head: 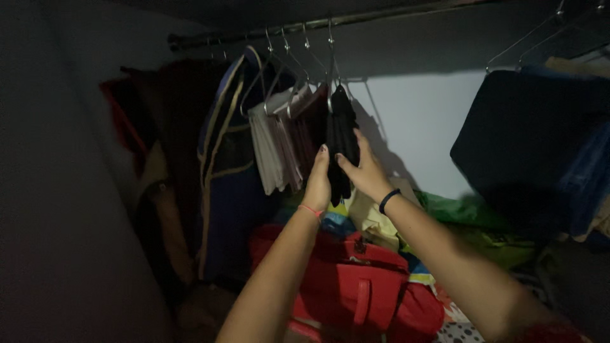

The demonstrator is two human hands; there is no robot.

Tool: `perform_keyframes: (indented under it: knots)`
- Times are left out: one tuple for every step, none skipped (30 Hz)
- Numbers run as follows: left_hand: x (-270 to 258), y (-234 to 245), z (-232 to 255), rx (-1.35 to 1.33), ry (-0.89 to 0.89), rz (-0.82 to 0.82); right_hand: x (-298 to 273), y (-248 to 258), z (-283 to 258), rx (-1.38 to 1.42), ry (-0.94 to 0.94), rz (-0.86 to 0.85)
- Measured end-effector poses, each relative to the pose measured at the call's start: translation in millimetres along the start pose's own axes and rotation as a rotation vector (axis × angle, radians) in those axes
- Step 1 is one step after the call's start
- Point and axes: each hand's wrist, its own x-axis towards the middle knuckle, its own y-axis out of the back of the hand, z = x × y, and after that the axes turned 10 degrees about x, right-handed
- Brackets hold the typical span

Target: The person hangs a folded piece of cloth on a metal hanger and places it inside a closet.

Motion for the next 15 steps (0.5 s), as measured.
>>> perform_keyframes:
  knots:
    - [-1,-1,-4,-0.042,0.005,-0.073,-5,1,-2,-0.003,-0.007,-0.006]
    - [-3,-1,-6,-0.048,0.011,-0.067,-9,1,-3,-0.006,-0.032,-0.033]
    - [-5,-2,-8,-0.026,0.111,-0.074,-12,2,-4,-0.009,-0.054,-0.061]
    - [-6,-3,-10,-0.005,0.211,-0.081,-14,2,-3,-0.012,-0.060,-0.067]
    - [-6,-4,-12,-0.011,0.215,-0.076,-15,2,-1,-0.040,-0.022,-0.075]
    - [-6,-5,-15,-0.052,0.154,-0.116,-16,1,2,-0.068,0.017,-0.084]
    - [-4,-5,-17,-0.093,0.091,-0.155,-16,1,6,-0.072,0.014,-0.090]
    - [-3,-5,-19,-0.100,0.092,-0.150,-17,3,9,-0.144,0.057,-0.085]
    - [-3,-6,-21,-0.115,0.074,-0.151,-19,5,10,-0.213,0.103,-0.084]
    - [-5,-7,-23,-0.130,0.056,-0.152,-22,8,9,-0.214,0.100,-0.092]
    - [-9,-9,-25,-0.133,0.058,-0.144,-24,11,4,-0.232,0.056,-0.113]
    - [-12,-13,-26,-0.078,0.151,-0.089,-27,14,-3,-0.250,0.012,-0.133]
    - [-15,-14,-25,-0.017,0.245,-0.037,-32,13,-12,-0.246,0.009,-0.136]
    - [-19,-15,-25,-0.016,0.249,-0.034,-37,13,-22,-0.264,0.089,-0.107]
    - [-23,-19,-27,-0.025,0.259,-0.058,-42,15,-32,-0.283,0.165,-0.069]
